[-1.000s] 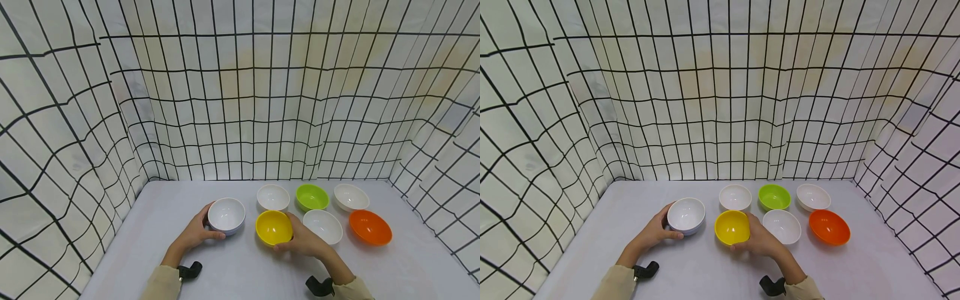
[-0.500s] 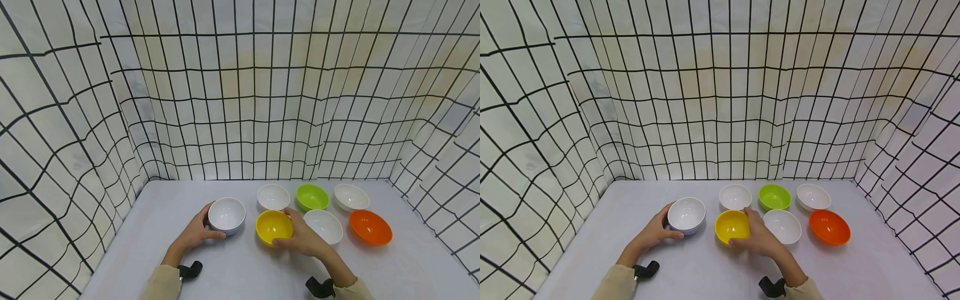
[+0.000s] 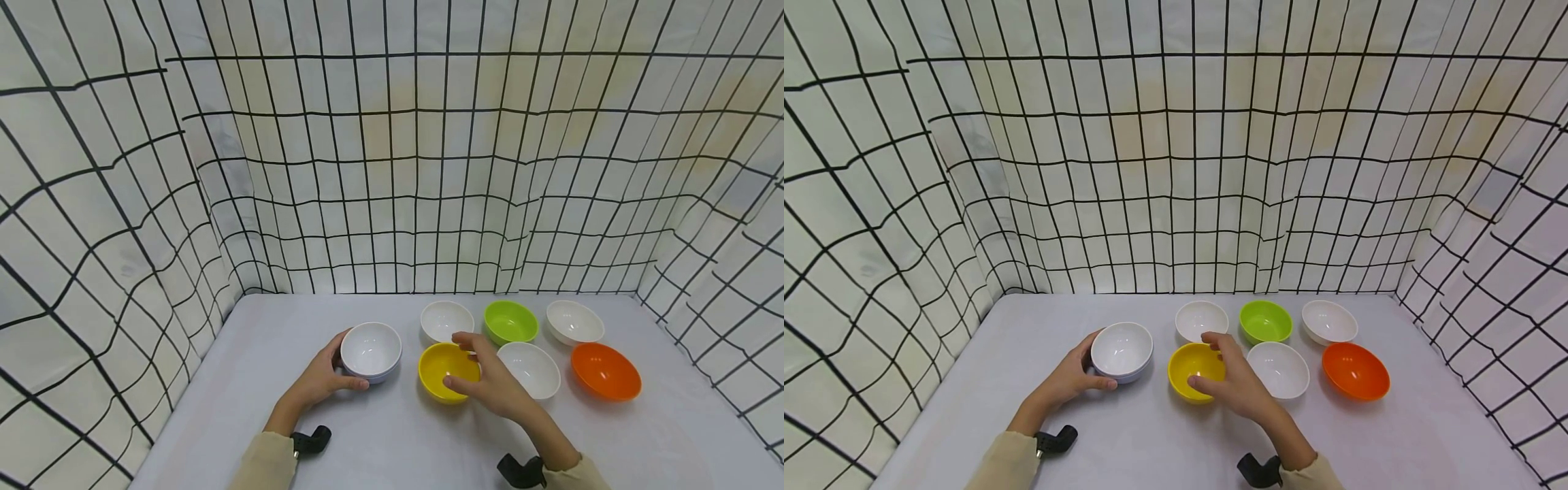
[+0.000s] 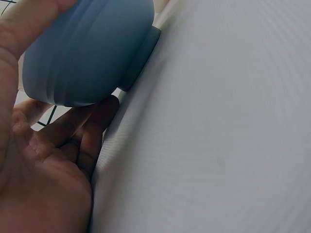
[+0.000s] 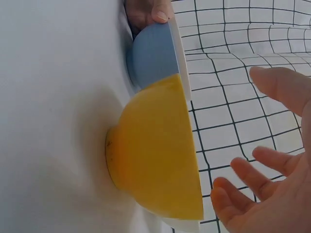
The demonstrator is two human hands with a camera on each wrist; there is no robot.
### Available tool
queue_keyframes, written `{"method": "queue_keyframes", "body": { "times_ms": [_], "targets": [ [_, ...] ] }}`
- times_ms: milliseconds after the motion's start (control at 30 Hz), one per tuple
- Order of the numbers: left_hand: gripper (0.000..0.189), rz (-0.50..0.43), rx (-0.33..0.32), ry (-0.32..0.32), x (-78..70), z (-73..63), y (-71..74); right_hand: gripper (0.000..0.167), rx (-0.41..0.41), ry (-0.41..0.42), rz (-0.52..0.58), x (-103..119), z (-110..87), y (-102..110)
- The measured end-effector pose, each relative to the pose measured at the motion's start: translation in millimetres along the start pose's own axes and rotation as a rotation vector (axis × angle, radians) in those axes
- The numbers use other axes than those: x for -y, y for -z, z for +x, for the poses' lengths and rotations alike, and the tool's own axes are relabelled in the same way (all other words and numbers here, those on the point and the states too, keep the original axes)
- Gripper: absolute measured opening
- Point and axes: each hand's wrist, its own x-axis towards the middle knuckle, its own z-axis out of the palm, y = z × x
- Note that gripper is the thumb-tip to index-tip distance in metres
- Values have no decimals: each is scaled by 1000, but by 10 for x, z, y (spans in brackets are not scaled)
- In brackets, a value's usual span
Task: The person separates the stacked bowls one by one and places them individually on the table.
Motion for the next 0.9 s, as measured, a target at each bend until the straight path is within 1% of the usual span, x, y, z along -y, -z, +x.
{"method": "queue_keyframes", "body": {
  "times_ms": [100, 167, 433, 667, 767, 900],
  "targets": [
    [107, -3, -3, 0, 4, 0, 6, 69, 11, 58, 27, 4, 9, -30],
    [107, 4, -4, 1, 10, 1, 8, 67, 18, 79, 32, 18, 17, -54],
    [106, 4, -2, -3, 27, 13, 4, 66, 31, 71, 44, 112, 95, -165],
    [107, -13, 2, -1, 31, 7, -5, 69, 35, 82, 45, 211, 266, -277],
    [107, -15, 2, 0, 38, 6, -1, 72, 51, 76, 23, 252, 356, -330],
    [106, -8, 2, -3, 49, 7, 10, 79, 109, 66, -23, 308, 485, -393]
  ]
}}
